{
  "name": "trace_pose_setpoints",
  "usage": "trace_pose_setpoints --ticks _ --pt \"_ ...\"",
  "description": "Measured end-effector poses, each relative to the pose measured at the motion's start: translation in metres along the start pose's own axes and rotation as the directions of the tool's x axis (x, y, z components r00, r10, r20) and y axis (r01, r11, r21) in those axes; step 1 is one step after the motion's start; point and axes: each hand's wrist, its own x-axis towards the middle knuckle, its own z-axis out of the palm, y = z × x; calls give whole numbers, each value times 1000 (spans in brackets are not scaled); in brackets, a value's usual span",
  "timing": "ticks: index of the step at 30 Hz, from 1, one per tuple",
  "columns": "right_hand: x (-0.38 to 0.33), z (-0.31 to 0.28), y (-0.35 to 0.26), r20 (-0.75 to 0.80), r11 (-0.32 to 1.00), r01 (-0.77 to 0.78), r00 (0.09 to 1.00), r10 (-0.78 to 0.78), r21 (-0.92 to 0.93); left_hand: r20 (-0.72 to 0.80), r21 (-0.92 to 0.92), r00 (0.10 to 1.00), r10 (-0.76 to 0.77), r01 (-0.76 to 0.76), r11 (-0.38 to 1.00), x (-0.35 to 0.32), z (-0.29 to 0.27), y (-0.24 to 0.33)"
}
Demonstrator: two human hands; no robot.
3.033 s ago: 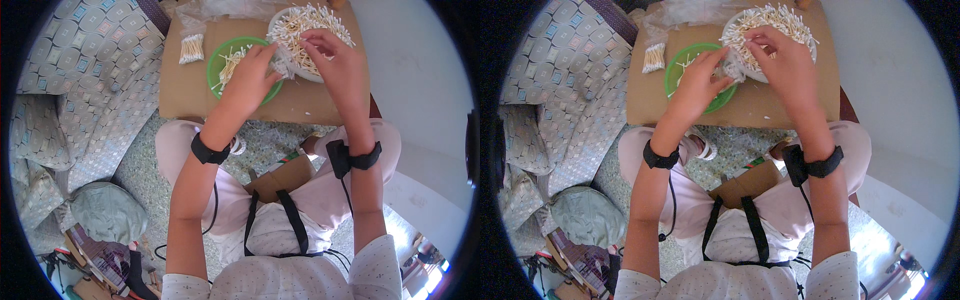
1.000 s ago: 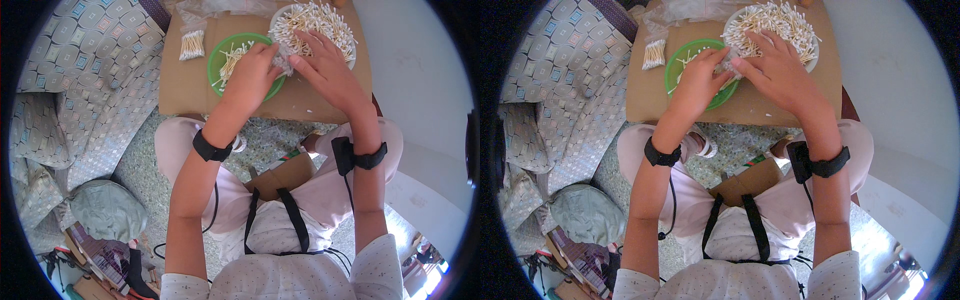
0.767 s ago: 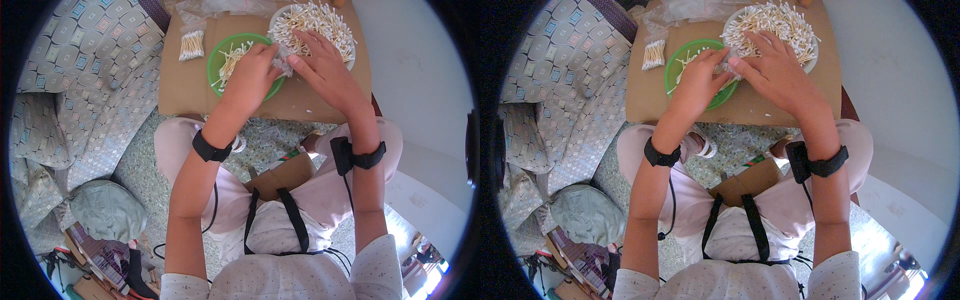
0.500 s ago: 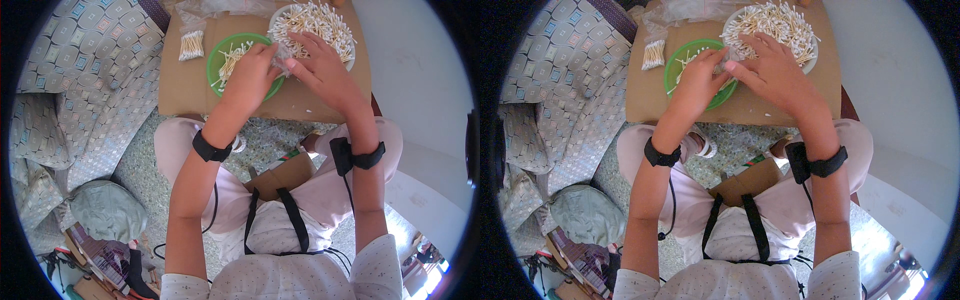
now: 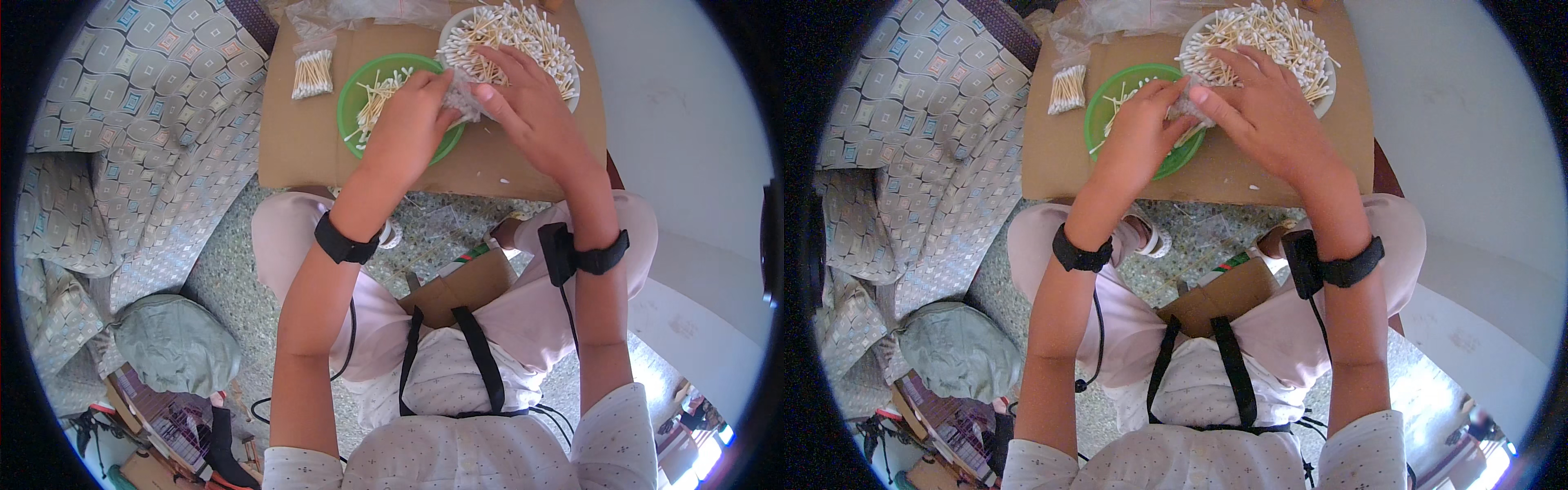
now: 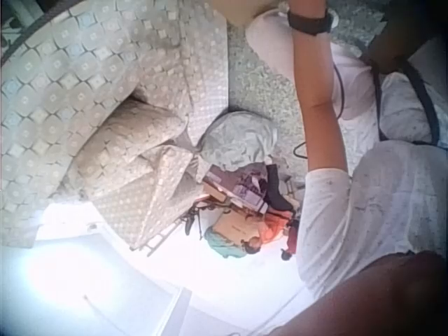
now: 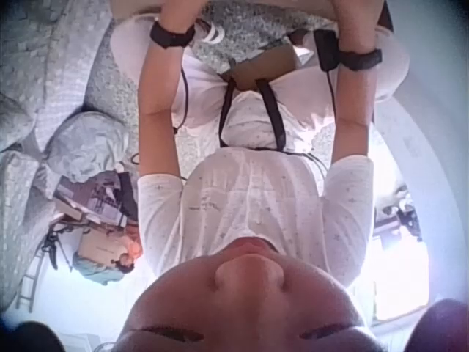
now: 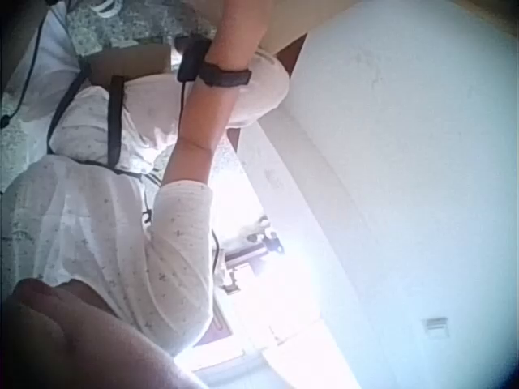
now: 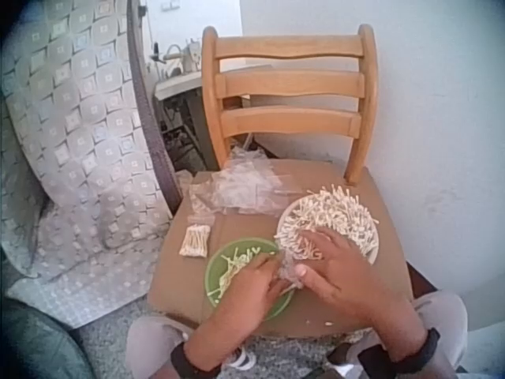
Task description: Counting and packaging cotton swabs into small plastic bags.
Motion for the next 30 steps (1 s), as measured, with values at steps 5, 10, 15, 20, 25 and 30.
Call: trace_pose_setpoints --ticks 5,10,15,20,25,30 --pt "-1 4 1 52 999 -4 999 7 -53 2 0 1000 1 -1 1000 1 1 1" --pt "-1 5 0 48 996 18 999 -14 -91 17 12 1000 -14 14 1000 1 -1 0" --pt "4 -4 13 -116 992 78 989 -89 -95 72 105 997 6 -13 994 1 -15 -6" --pt "1 -10 22 -202 976 -41 979 -3 -216 63 -102 996 -63 70 992 7 -34 -11" --pt "-1 -3 28 -187 955 -161 975 116 -248 -7 -204 991 -133 129 970 10 -35 -10" --pt "5 -1 32 -165 961 -244 961 222 -128 -66 -233 988 -142 123 965 12 -31 -7"
